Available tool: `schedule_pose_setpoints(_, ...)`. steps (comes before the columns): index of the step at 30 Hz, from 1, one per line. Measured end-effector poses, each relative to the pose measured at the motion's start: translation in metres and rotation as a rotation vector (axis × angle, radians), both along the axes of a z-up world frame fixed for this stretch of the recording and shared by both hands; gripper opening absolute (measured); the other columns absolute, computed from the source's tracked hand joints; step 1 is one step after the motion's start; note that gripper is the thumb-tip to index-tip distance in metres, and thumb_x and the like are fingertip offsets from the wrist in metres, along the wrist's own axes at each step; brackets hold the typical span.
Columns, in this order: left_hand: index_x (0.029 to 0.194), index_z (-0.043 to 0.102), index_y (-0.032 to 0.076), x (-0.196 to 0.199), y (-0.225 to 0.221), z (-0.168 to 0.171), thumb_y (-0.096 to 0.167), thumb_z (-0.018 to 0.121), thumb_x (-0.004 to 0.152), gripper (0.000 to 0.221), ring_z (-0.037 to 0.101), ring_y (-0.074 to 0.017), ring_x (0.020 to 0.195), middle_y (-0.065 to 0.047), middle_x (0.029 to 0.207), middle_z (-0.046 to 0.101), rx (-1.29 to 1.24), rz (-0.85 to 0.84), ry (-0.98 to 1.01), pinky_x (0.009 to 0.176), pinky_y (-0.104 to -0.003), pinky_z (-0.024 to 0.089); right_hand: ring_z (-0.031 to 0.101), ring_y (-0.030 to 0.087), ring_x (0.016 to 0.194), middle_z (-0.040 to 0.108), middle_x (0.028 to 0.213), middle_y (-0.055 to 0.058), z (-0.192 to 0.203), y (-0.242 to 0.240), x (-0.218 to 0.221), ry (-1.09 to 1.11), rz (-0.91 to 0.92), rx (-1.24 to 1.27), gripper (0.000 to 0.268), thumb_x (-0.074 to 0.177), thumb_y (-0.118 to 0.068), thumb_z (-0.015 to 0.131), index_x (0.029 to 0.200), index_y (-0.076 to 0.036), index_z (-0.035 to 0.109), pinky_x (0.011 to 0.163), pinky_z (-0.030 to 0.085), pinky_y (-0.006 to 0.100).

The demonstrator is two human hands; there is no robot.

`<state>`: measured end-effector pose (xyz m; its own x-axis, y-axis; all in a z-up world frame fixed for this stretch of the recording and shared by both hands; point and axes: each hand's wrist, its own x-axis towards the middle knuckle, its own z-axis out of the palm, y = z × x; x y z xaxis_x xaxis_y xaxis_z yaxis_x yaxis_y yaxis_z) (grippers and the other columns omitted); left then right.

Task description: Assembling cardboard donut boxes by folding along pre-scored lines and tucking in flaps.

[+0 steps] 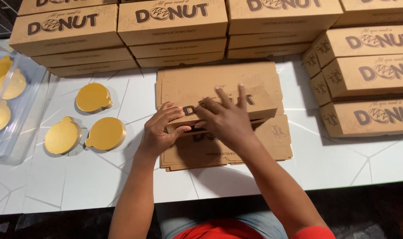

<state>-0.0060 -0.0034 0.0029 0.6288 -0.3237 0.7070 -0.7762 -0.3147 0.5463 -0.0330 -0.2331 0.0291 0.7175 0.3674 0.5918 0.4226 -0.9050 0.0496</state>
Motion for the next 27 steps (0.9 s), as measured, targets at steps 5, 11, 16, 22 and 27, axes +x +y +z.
schedule_pose_setpoints(5,0.104,0.077,0.003,0.003,0.0,0.002,0.022,0.089,0.081,0.031,0.072,-0.0385,0.108,-0.015,0.105,0.078,-0.011,0.001,-0.012,0.105,-0.052,0.052,0.063,0.027,0.125,0.075,0.12,-0.005,-0.007,-0.022,0.002,0.036,-0.017,-0.048,0.038,0.088,-0.06,0.067,0.117,-0.036,0.072,0.112,0.025,0.072)
schedule_pose_setpoints(11,0.104,0.077,0.004,0.0,-0.001,-0.002,0.025,0.087,0.084,0.031,0.071,-0.0387,0.111,-0.014,0.107,0.077,-0.026,0.03,0.013,0.103,-0.051,0.054,0.065,0.035,0.122,0.072,0.129,0.009,0.016,-0.1,-0.017,0.259,-0.028,0.122,0.043,0.088,-0.041,0.076,0.126,-0.022,0.072,0.108,0.041,0.063)
schedule_pose_setpoints(16,0.115,0.072,0.004,-0.006,0.0,0.002,0.031,0.084,0.088,0.04,0.061,-0.0469,0.125,-0.02,0.122,0.071,-0.032,0.051,0.119,0.105,-0.056,0.05,0.057,0.052,0.123,0.055,0.148,0.027,0.022,-0.127,-0.03,0.515,-0.063,0.659,0.064,0.078,-0.014,0.086,0.139,-0.011,0.065,0.101,0.049,0.062)
schedule_pose_setpoints(22,0.152,0.037,-0.001,-0.009,-0.003,0.001,0.031,0.062,0.103,0.064,0.028,-0.0609,0.143,-0.042,0.157,0.027,0.012,-0.012,0.402,0.117,-0.068,0.027,0.07,0.038,0.106,0.067,0.135,0.016,-0.007,-0.131,-0.028,0.562,-0.019,0.897,0.074,0.087,0.0,0.075,0.154,-0.012,0.047,0.098,0.053,0.05)
schedule_pose_setpoints(27,0.163,0.018,0.004,-0.002,-0.006,-0.025,0.037,0.055,0.106,0.076,0.012,-0.0508,0.152,-0.035,0.167,0.006,-0.083,-0.043,0.397,0.124,-0.06,0.012,0.064,0.048,0.109,0.062,0.137,0.027,-0.049,-0.153,-0.025,0.529,-0.013,0.818,0.067,0.105,-0.023,0.056,0.163,-0.005,0.028,0.095,0.051,0.062)
